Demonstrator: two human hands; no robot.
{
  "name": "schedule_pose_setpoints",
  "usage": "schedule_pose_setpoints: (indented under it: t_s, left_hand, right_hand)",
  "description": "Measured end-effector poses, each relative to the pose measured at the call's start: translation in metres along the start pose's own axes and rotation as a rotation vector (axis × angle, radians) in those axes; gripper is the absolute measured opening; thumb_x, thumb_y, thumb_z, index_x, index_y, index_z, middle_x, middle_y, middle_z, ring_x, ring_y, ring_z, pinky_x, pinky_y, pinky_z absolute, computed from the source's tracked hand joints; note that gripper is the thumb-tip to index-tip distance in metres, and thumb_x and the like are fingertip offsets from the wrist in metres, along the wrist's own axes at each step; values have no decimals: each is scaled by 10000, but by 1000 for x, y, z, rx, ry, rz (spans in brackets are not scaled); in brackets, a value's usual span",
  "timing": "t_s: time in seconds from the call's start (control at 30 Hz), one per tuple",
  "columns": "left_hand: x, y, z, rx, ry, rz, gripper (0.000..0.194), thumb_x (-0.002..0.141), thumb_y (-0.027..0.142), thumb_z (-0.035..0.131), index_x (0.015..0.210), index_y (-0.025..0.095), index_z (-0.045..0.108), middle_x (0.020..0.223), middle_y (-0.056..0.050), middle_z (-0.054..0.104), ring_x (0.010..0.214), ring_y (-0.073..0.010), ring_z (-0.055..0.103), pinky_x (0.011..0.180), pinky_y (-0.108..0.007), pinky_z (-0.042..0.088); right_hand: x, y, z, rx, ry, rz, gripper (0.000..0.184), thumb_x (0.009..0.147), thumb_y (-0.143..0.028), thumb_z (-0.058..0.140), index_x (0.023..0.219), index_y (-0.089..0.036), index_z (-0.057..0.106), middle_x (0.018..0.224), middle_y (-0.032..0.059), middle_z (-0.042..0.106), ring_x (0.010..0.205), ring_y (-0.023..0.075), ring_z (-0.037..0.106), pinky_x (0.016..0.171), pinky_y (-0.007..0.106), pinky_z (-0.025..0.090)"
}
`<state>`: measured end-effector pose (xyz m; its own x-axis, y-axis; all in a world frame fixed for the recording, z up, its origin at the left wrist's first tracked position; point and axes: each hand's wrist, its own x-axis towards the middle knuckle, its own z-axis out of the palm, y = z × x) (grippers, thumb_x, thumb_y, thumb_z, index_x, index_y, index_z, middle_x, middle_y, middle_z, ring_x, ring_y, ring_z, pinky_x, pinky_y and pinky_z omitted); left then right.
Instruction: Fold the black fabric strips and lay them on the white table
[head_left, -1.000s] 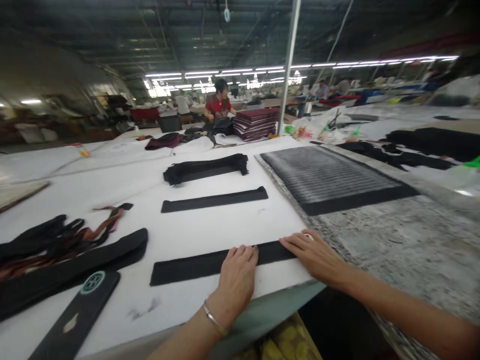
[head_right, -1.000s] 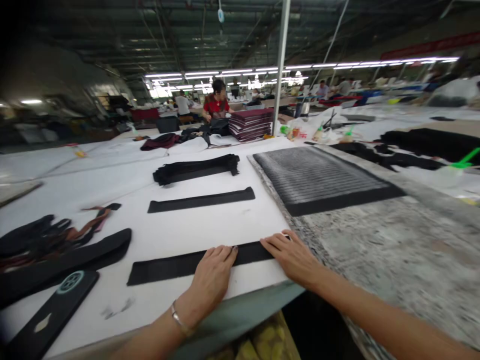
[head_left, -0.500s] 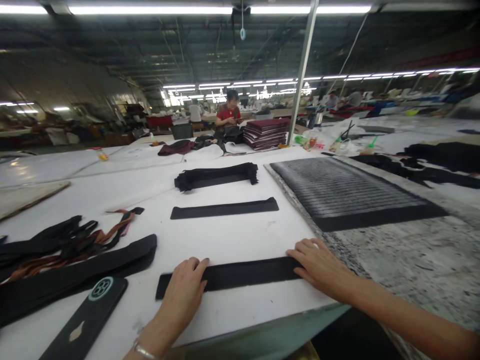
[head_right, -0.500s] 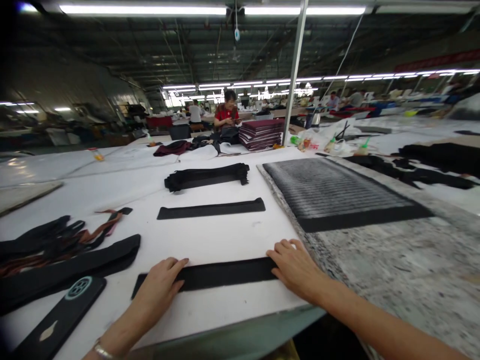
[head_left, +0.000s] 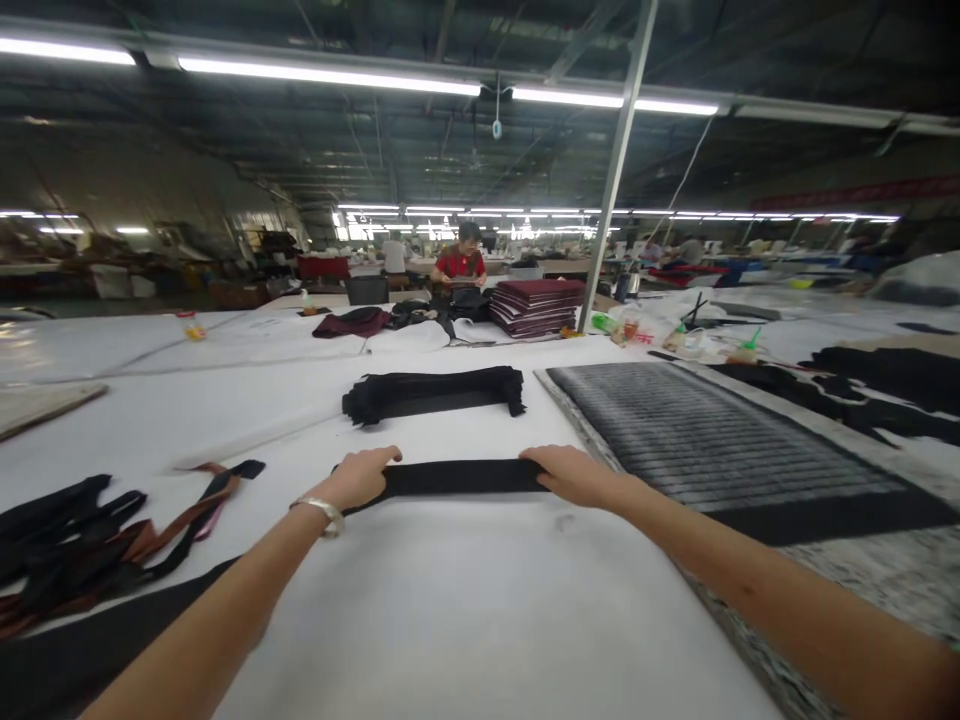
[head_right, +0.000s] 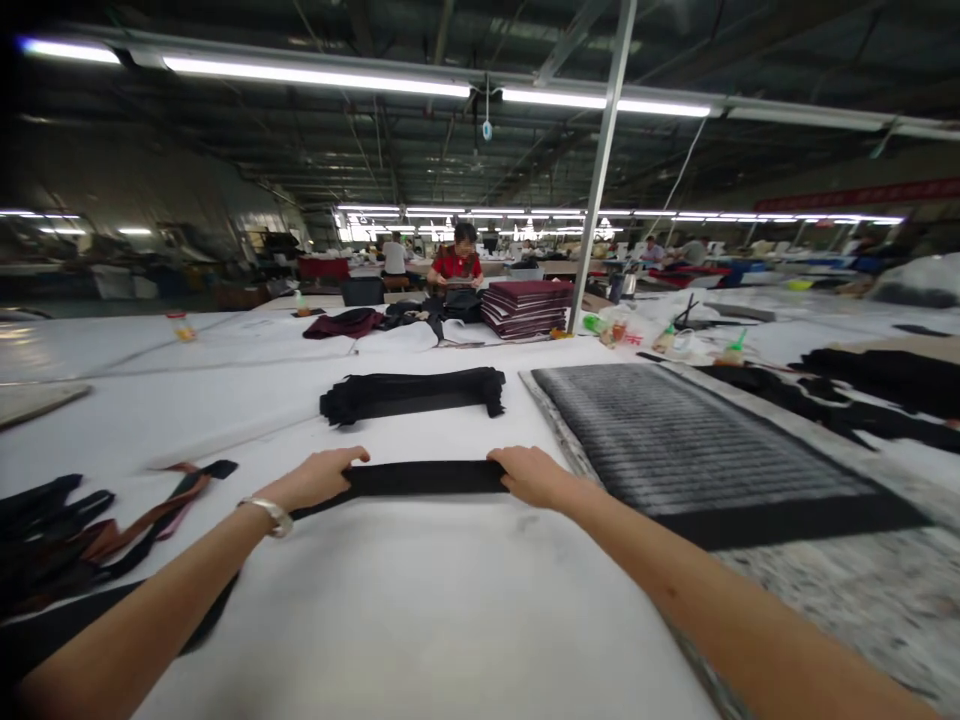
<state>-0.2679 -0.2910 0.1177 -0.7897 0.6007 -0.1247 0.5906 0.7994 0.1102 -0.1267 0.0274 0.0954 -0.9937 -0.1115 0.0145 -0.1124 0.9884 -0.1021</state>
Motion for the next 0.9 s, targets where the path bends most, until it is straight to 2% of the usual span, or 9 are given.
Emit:
schedule_pose_setpoints:
  t_s: [0.1, 0.17, 0.27, 0.33, 0.4, 0.53, 0.63, 0.77, 0.9]
  left_hand:
    - [34, -7, 4, 83, -9, -29, 405, 763, 137, 517, 1165, 175, 542, 1200, -121, 554, 1141, -288, 480, 947, -483, 343]
    - [46, -10, 7, 112, -41, -25, 403, 735, 168, 580, 1138, 169, 559, 1209, -104, 540, 1132, -282, 476, 958, -485, 339]
    - [55, -13, 6, 130, -108, -13, 510, 603, 130, 648, 1104, 190, 572, 1127, -73, 596, 1018, -253, 542, 956, -444, 341]
    - [57, -15, 6, 144, -139, -16, 547, 513, 108, 668, 1050, 183, 591, 1077, -83, 625, 987, -272, 563, 943, -446, 344]
    - [59, -17, 6, 155, -151, -16, 498, 482, 96, 662, 973, 166, 615, 1087, -115, 625, 1011, -301, 563, 912, -437, 368]
    - [73, -29, -1, 126, -120, 5, 293, 646, 102, 514, 907, 183, 622, 1037, -100, 652, 922, -228, 616, 753, -311, 430]
    - [99, -40, -18, 123, -43, -6, 316, 728, 91, 410, 955, 207, 597, 944, -76, 681, 821, -200, 638, 688, -293, 422]
    - [141, -42, -36, 221, 165, -71, 458, 720, 74, 417, 1154, 183, 514, 964, -113, 676, 940, -262, 613, 831, -398, 386]
    - [166, -30, -27, 327, 384, -97, 573, 762, 45, 364, 1322, 158, 410, 1131, -173, 607, 1127, -303, 505, 960, -500, 288]
  right_hand:
    - [40, 12, 11, -68, -31, -5, 453, 757, -179, 532, 1210, -176, 545, 1195, 156, 544, 1095, 318, 505, 879, 451, 386]
    - [55, 19, 17, -90, -62, -10, 479, 701, -158, 558, 1178, -183, 565, 1178, 149, 539, 1085, 312, 504, 864, 439, 396]
    - [65, 25, 22, -110, -109, -12, 526, 658, -138, 556, 1181, -200, 553, 1099, 123, 564, 994, 279, 547, 831, 424, 411]
    - [67, 27, 22, -132, -133, -16, 512, 627, -145, 576, 1137, -182, 568, 1056, 123, 573, 953, 285, 557, 821, 445, 410]
    - [68, 28, 22, -151, -157, -28, 442, 598, -166, 604, 1040, -156, 599, 1034, 134, 574, 937, 300, 560, 799, 444, 417]
    - [79, 37, 17, -173, -167, -43, 296, 680, -133, 523, 966, -154, 596, 957, 130, 610, 829, 262, 596, 669, 349, 418]
    - [102, 44, 6, -210, -81, 0, 334, 729, -36, 412, 1010, -149, 552, 841, 108, 633, 761, 239, 602, 693, 356, 389]
    - [149, 48, -7, -266, 98, 38, 317, 769, 12, 344, 978, -148, 521, 867, 114, 626, 835, 243, 577, 777, 391, 345]
    - [189, 53, -5, -304, 206, 4, 300, 804, 11, 338, 973, -138, 536, 871, 123, 617, 905, 266, 532, 836, 433, 309]
